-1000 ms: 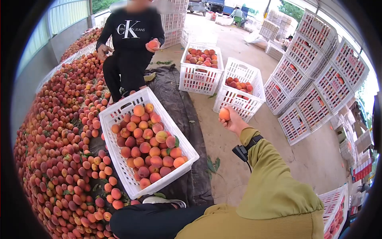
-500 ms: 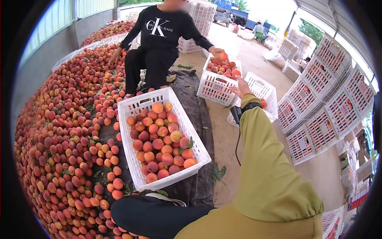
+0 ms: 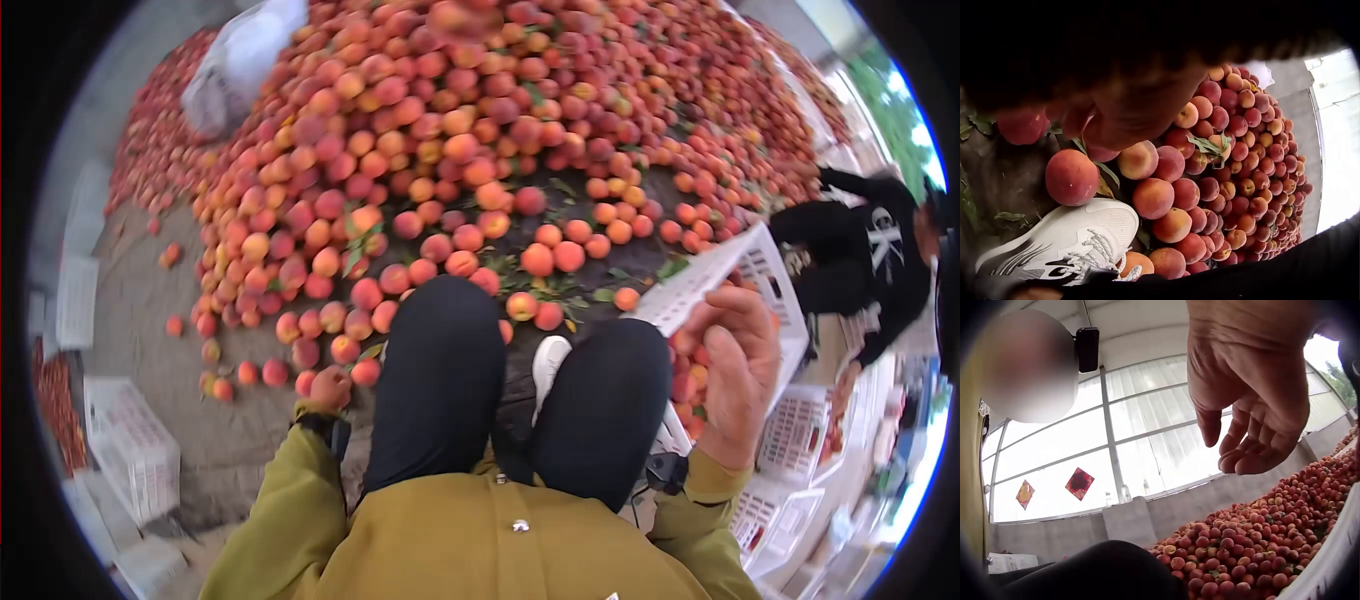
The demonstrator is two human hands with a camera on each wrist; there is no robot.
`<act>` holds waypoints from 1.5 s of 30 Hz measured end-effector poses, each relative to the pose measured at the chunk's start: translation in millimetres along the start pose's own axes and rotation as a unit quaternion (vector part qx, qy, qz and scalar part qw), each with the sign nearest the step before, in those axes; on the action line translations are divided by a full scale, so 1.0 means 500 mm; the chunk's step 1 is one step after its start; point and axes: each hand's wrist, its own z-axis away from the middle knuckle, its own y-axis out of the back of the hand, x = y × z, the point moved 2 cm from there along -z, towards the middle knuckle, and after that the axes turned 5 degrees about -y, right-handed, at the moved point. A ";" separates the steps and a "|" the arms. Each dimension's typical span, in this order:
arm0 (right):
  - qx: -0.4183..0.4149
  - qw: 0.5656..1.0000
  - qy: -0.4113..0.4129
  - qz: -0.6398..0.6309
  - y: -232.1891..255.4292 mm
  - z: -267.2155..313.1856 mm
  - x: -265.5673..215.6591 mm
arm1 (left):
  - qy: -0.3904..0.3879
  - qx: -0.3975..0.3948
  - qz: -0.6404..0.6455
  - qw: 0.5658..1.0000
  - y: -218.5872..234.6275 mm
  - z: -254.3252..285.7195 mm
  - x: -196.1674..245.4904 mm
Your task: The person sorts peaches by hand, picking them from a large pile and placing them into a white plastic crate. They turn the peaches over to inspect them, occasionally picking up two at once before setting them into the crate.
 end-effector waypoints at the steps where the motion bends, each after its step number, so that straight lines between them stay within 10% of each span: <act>1: -0.035 0.999 0.022 -0.011 -0.045 -0.014 -0.009 | 0.042 -0.015 0.024 0.999 -0.004 -0.002 0.015; 8: -0.150 0.988 -0.037 0.017 -0.215 -0.071 0.017 | -0.016 0.005 0.089 0.996 -0.048 -0.081 0.119; 10: -0.145 0.987 -0.065 0.020 -0.220 -0.085 0.042 | -0.225 0.131 0.014 0.965 -0.048 -0.150 0.161; 16: -0.136 0.984 -0.114 0.005 -0.243 -0.128 0.073 | -0.313 0.115 -0.182 0.925 -0.051 -0.405 0.309; 24: -0.162 0.973 -0.158 0.035 -0.261 -0.147 0.092 | -0.132 -0.060 -0.115 0.983 -0.093 -0.572 0.302; 29: -0.174 0.966 -0.188 -0.009 -0.239 -0.156 0.098 | -0.173 0.054 0.143 0.973 -0.027 -0.488 0.374; 33: -0.110 0.970 -0.218 0.007 -0.263 -0.164 0.106 | -0.290 -0.031 0.321 0.901 0.076 -0.383 0.564; 37: -0.077 0.956 -0.270 -0.090 -0.263 -0.169 0.108 | -0.590 -0.135 0.238 0.760 0.139 -0.323 0.727; 40: -0.088 0.932 -0.298 -0.187 -0.248 -0.176 0.108 | -0.592 -0.240 0.265 0.722 0.128 -0.333 0.765; 42: -0.072 0.929 -0.303 -0.202 -0.229 -0.175 0.108 | -0.434 -0.326 0.376 0.751 0.089 -0.389 0.720; 44: -0.024 0.934 -0.284 -0.215 -0.219 -0.169 0.104 | -0.209 -0.270 0.357 0.870 0.034 -0.488 0.611; 45: -0.002 0.932 -0.267 -0.245 -0.213 -0.167 0.099 | -0.307 -0.097 0.151 0.935 0.002 -0.555 0.531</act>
